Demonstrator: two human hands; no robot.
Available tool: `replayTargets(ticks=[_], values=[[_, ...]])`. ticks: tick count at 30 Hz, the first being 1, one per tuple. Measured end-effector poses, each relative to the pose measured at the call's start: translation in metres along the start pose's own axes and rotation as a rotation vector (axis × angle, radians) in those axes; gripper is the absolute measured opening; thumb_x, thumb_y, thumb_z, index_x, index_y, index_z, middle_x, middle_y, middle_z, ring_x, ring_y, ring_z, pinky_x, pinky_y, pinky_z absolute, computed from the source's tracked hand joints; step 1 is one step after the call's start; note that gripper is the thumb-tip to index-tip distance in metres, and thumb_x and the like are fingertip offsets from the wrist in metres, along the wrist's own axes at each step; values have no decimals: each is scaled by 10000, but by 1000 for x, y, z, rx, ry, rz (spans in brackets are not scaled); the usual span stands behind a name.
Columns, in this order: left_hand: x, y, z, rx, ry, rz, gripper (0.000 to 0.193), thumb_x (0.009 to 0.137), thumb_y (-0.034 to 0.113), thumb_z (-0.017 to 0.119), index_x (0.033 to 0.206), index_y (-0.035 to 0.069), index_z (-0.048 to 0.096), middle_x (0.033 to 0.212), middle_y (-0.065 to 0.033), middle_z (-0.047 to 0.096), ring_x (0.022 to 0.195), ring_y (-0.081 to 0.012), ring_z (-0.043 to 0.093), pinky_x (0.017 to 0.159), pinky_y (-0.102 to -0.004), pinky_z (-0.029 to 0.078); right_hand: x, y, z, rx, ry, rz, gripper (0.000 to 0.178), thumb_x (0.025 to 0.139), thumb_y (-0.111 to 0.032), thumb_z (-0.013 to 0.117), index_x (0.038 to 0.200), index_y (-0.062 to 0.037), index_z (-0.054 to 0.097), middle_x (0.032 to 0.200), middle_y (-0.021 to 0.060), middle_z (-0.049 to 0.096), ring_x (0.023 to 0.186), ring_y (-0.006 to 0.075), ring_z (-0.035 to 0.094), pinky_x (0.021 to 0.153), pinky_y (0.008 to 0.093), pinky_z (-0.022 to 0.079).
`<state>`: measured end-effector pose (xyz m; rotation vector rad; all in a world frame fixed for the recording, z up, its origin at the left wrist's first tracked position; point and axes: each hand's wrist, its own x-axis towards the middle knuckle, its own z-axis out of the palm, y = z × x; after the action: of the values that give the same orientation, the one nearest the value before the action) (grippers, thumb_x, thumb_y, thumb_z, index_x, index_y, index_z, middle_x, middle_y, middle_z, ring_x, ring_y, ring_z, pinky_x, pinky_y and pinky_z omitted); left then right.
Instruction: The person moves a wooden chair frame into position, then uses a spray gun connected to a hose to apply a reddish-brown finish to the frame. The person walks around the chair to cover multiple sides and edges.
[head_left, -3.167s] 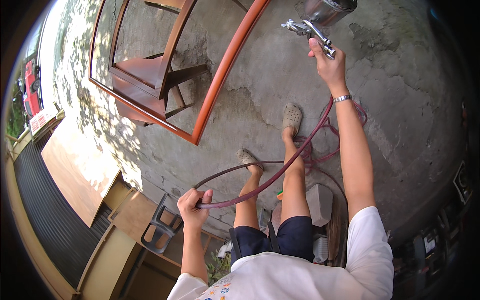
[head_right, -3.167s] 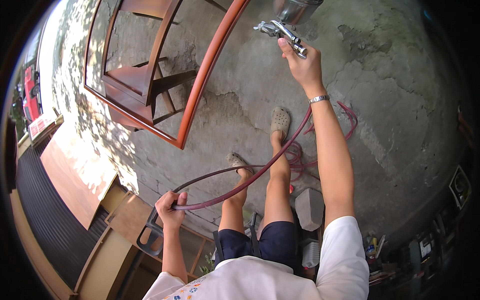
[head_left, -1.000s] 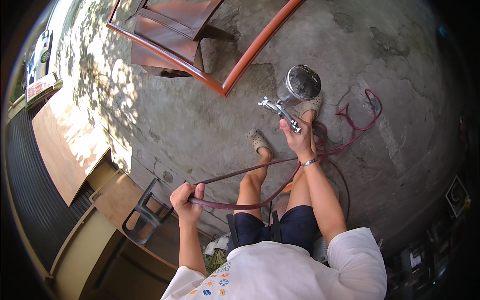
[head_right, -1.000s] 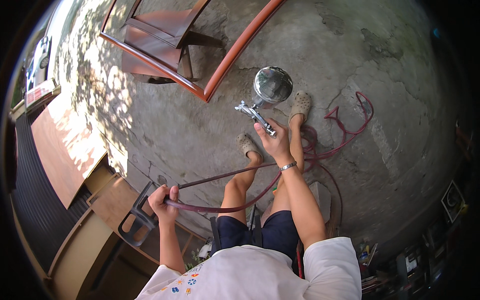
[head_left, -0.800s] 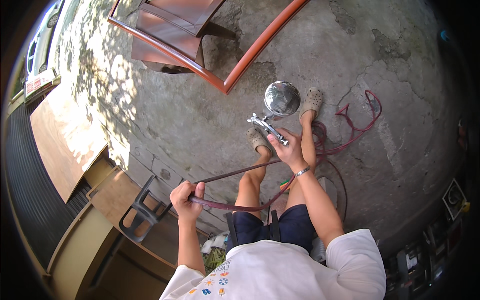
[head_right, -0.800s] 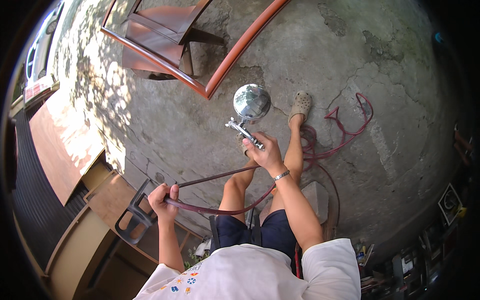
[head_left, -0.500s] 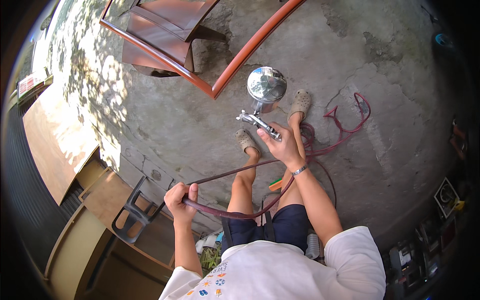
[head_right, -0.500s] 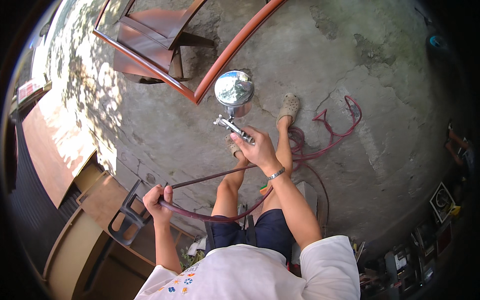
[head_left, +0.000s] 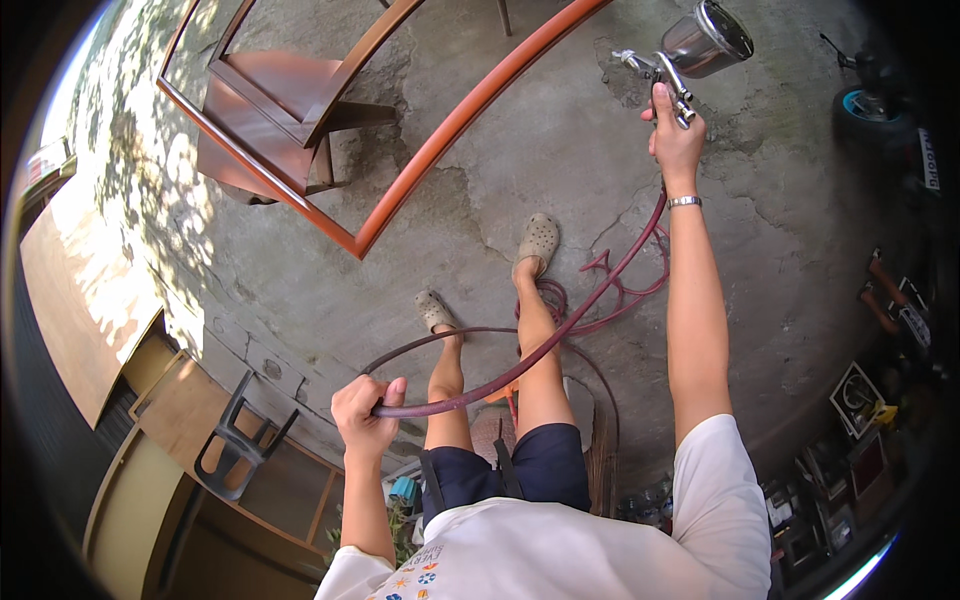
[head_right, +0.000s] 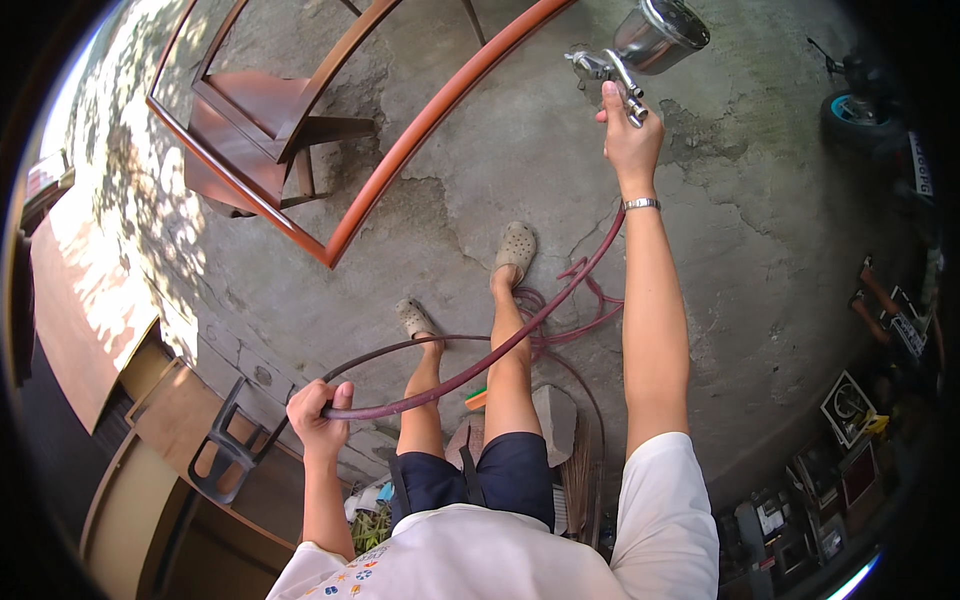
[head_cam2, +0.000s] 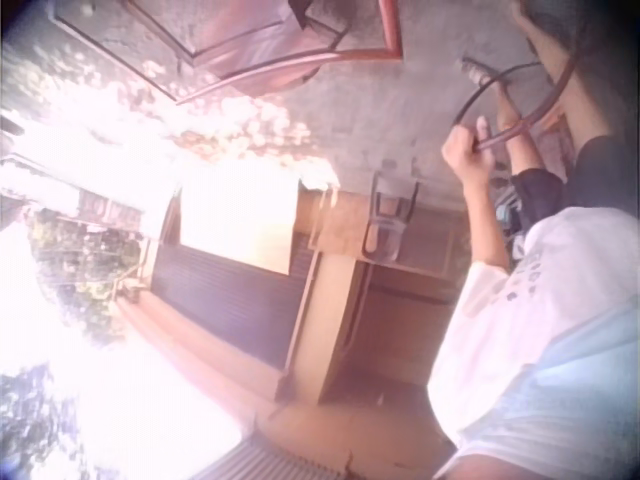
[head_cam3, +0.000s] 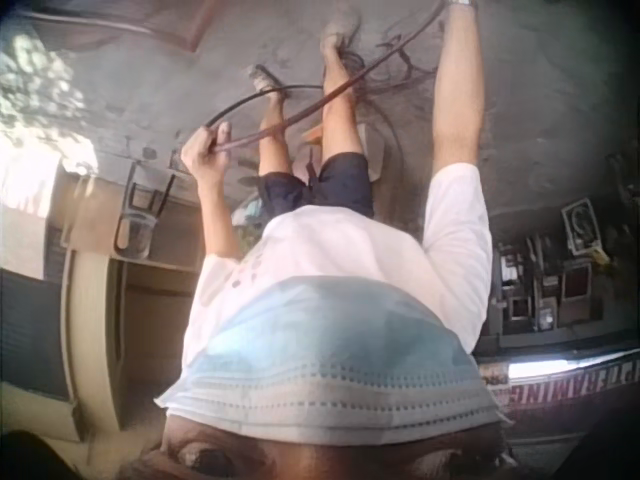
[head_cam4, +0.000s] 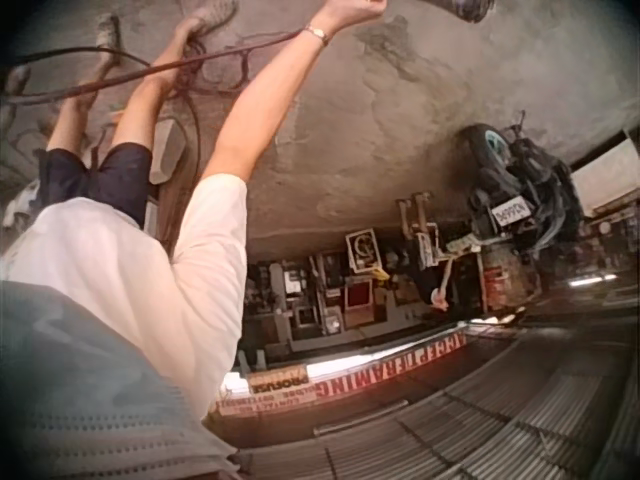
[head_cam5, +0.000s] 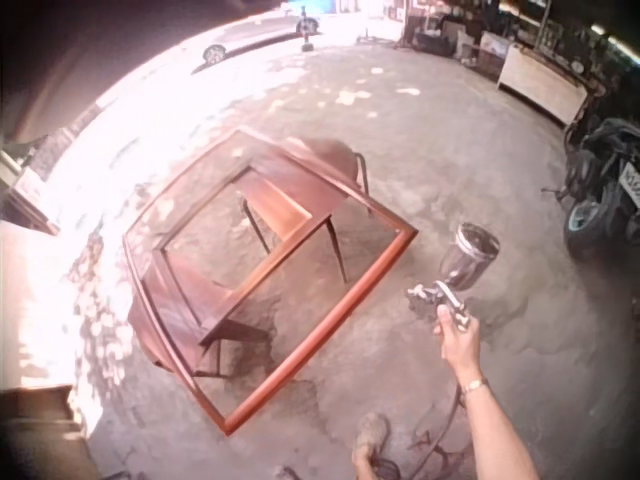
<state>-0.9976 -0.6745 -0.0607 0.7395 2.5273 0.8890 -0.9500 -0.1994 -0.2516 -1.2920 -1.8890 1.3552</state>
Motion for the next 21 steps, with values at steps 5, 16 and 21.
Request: replayTargets(ticks=[5, 16, 21], values=[[24, 30, 33, -50, -35, -23, 336, 768, 57, 813, 621, 32, 512, 543, -73, 454, 451, -234, 444, 442, -340, 328, 95, -15, -37, -89, 128, -68, 452, 930, -451, 682, 810, -18, 730, 635, 57, 682, 390, 106, 548, 363, 272, 389], [31, 35, 36, -63, 14, -138, 350, 845, 125, 790, 650, 20, 519, 530, -64, 423, 467, -166, 372, 456, -303, 278, 110, -46, -62, -189, 192, -73, 439, 936, -451, 673, 921, -19, 747, 684, 58, 694, 411, 103, 560, 375, 264, 417], [15, 8, 9, -40, 20, -124, 351, 800, 67, 797, 628, 33, 493, 533, -87, 419, 448, -230, 401, 443, -332, 297, 11, -48, -28, -63, 6, 39, 430, 951, -445, 667, 886, -25, 733, 632, 44, 648, 393, 72, 505, 358, 260, 349]])
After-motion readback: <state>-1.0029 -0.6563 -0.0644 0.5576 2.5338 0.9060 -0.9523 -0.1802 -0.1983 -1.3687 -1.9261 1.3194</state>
